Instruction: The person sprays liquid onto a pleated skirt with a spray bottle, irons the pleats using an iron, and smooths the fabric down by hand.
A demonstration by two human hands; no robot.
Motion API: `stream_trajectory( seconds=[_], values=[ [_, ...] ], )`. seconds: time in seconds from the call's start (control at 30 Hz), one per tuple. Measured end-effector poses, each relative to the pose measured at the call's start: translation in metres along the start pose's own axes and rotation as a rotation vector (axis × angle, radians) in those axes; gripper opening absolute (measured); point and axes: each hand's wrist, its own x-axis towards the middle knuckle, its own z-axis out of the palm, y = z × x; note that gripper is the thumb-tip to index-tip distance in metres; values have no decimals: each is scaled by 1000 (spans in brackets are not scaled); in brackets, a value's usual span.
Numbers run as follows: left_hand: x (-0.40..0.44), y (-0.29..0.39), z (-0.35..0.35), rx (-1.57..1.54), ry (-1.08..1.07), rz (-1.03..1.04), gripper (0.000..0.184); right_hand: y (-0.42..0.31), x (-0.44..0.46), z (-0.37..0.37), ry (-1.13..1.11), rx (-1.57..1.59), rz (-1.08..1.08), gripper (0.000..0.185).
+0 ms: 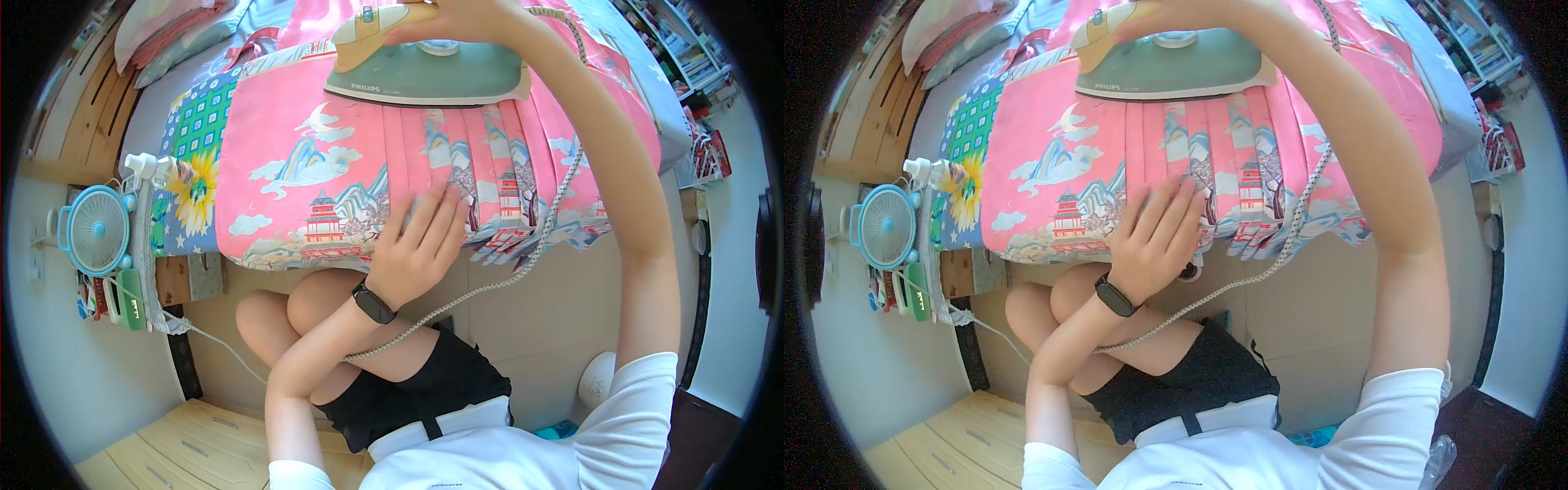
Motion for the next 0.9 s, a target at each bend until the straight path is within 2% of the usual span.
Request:
stream_trajectory(
  seconds=[0.07, 0.2, 0.4, 0.5, 0.57, 0.67, 0.73, 0.8, 0.83, 0.9],
  values=[
    [-2, 1, 4, -20, 38, 73, 32, 0, -1, 1, -24, 25, 18, 59],
    [2, -2, 6, -34, 82, 92, 28, 0, 1, -3, -100, 79, 29, 57],
    [5, 1, 5, -168, 133, 26, 24, -1, -1, -3, -79, 108, -32, 61],
    [7, 3, -1, -181, 125, 12, 26, -8, -2, -7, -113, 37, 32, 64],
    [12, 5, -16, -193, -42, -32, 31, -12, -4, -15, -123, 59, 20, 65],
    [14, 3, -25, -234, -112, -19, 35, -22, -9, -28, -156, 69, 59, 66],
    [13, 3, -27, -229, -110, -17, 35, -31, -14, -34, -195, 53, 100, 66],
    [9, 5, -30, -227, -101, -33, 36, -33, -27, -49, -85, -10, 130, 65],
    [5, 7, -32, -146, -88, 15, 35, -39, -32, -60, -98, -18, 122, 65],
    [-3, 11, -35, -69, -65, 56, 34, -51, -46, -81, -119, -9, 248, 63]
  ],
)
